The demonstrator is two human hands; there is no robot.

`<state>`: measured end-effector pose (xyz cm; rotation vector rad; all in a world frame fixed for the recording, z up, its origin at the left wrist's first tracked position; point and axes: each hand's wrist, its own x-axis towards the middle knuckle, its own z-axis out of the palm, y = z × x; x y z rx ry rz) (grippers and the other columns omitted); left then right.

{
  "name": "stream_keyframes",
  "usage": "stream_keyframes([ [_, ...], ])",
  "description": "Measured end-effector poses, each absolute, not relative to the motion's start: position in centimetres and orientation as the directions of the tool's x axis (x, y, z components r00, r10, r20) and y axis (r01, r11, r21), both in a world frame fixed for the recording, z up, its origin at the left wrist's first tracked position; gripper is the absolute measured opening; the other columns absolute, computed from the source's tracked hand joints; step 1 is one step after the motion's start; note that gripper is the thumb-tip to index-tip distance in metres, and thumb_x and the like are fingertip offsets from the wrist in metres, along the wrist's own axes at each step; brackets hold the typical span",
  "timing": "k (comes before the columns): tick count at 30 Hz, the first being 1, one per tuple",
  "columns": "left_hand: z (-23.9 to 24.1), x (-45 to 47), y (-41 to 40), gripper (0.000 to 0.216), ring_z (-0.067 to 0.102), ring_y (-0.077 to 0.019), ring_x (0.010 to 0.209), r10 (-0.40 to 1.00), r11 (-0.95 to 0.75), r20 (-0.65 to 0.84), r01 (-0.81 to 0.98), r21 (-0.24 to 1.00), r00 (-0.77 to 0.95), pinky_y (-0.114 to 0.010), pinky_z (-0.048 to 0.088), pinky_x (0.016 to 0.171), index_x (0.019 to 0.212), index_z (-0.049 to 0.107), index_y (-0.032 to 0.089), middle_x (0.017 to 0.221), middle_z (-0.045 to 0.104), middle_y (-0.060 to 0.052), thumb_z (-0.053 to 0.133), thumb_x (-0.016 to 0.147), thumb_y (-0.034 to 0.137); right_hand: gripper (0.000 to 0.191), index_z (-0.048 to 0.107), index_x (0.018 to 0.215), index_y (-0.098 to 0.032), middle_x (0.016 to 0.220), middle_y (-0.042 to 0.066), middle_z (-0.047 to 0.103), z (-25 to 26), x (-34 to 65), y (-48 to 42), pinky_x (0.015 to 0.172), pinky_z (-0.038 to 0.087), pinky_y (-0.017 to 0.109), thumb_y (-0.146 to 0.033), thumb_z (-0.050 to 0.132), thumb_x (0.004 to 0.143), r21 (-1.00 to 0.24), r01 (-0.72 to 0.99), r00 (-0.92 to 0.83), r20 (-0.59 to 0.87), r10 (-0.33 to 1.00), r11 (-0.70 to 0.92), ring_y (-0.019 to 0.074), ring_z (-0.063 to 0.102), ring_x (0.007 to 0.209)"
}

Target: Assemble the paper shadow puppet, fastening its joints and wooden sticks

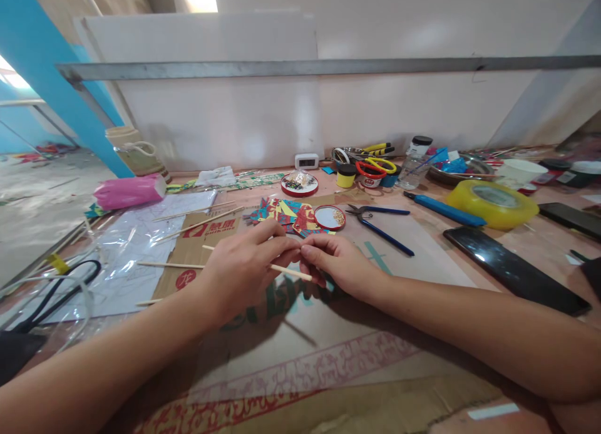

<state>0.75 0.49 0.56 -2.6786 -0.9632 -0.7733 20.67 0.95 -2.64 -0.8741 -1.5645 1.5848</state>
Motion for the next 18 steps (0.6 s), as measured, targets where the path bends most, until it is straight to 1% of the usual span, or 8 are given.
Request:
stream_keyframes([
  [5, 0.70, 0.43, 0.71, 0.021, 0.062, -0.0110, 0.073, 0.549, -0.775, 0.504, 0.632, 0.007, 0.667, -0.023, 0.047, 0.063, 0.107, 0.067, 0.022, 0.095, 0.063, -0.002, 0.047, 0.100, 0.029, 0.027, 0.058, 0.079, -0.018, 0.058, -0.006, 0.056, -2.47, 20.64, 0.66, 0.040, 0.036, 0.018, -0.043, 0.060, 0.090, -0.999, -0.001, -0.484, 0.042, 0.874, 0.048, 0.0063, 0.048, 0.042],
  [10, 0.74, 0.46, 0.88, 0.020, 0.061, -0.0107, 0.072, 0.508, -0.798, 0.503, 0.602, -0.032, 0.699, -0.022, 0.045, 0.059, 0.103, 0.064, 0.020, 0.093, 0.062, -0.001, 0.045, 0.101, 0.027, 0.026, 0.059, 0.081, -0.018, 0.058, -0.005, 0.057, -2.37, 20.70, 0.56, 0.040, 0.035, 0.018, -0.042, 0.058, 0.091, -0.999, 0.003, -0.505, 0.031, 0.862, 0.038, 0.0065, 0.050, 0.043],
  [15, 0.42, 0.44, 1.10, 0.011, 0.060, -0.0107, 0.073, 0.480, -0.794, 0.516, 0.601, -0.088, 0.710, -0.021, 0.044, 0.058, 0.100, 0.061, 0.019, 0.094, 0.060, 0.000, 0.051, 0.098, 0.025, 0.027, 0.057, 0.079, -0.017, 0.060, -0.004, 0.059, -2.56, 20.68, 0.44, 0.042, 0.035, 0.018, -0.041, 0.055, 0.093, -0.999, -0.003, -0.531, 0.032, 0.847, 0.036, 0.0065, 0.049, 0.045],
  [18, 0.29, 0.39, 1.23, 0.011, 0.060, -0.0113, 0.073, 0.451, -0.804, 0.529, 0.585, -0.110, 0.719, -0.022, 0.043, 0.056, 0.099, 0.060, 0.019, 0.093, 0.060, -0.001, 0.050, 0.098, 0.024, 0.018, 0.054, 0.091, -0.018, 0.065, -0.002, 0.063, -2.53, 20.61, 0.20, 0.045, 0.039, 0.018, -0.035, 0.051, 0.096, -0.999, -0.049, -0.553, 0.035, 0.832, 0.009, 0.0075, 0.051, 0.048],
])
